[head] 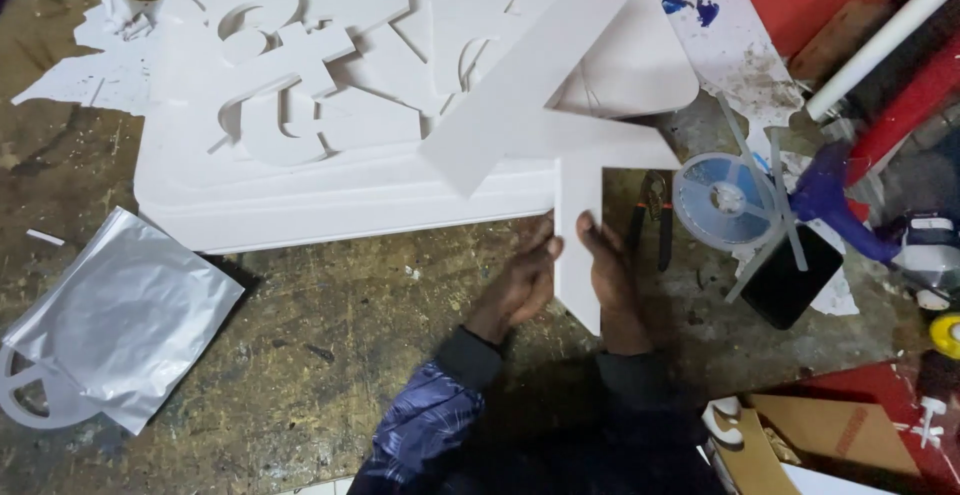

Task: The person handles a white foam letter K, then unspools an LED strip from a reel and presses it along the inner edges of the letter. The person aligns and smooths the strip along the vertical and diagonal arms of the K, leaving the strip attached to the letter.

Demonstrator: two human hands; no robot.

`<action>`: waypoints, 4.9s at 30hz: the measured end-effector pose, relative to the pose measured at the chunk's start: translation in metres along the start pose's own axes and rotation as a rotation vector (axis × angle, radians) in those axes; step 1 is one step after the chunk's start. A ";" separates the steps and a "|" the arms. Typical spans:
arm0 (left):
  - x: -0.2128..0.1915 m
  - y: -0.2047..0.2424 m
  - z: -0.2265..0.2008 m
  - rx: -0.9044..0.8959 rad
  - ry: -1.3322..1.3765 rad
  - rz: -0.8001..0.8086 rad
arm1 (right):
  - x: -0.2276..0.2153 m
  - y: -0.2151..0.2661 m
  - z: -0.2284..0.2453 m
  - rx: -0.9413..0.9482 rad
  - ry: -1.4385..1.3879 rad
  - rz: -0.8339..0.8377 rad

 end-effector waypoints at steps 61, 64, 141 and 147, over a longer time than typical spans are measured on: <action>-0.112 0.067 -0.089 0.019 -1.960 -0.447 | -0.068 -0.002 -0.008 -0.382 1.214 -0.136; -0.129 0.058 -0.091 -0.003 -2.025 -0.449 | -0.076 -0.005 -0.007 -0.523 1.073 -0.148; 0.018 0.198 -0.035 -0.004 -2.002 -0.405 | -0.005 0.115 0.015 -0.360 1.021 0.192; 0.020 0.164 -0.011 0.022 -2.032 -0.227 | -0.032 0.117 -0.009 -0.584 1.145 -0.016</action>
Point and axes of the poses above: each hand's wrist, its own y-axis away from the middle knuckle, its own x-axis out of the palm, z = x × y, the point moved 4 cm from there along -y, towards the middle knuckle, and after that the axes turned 10 degrees about z, right-handed, at the moved point
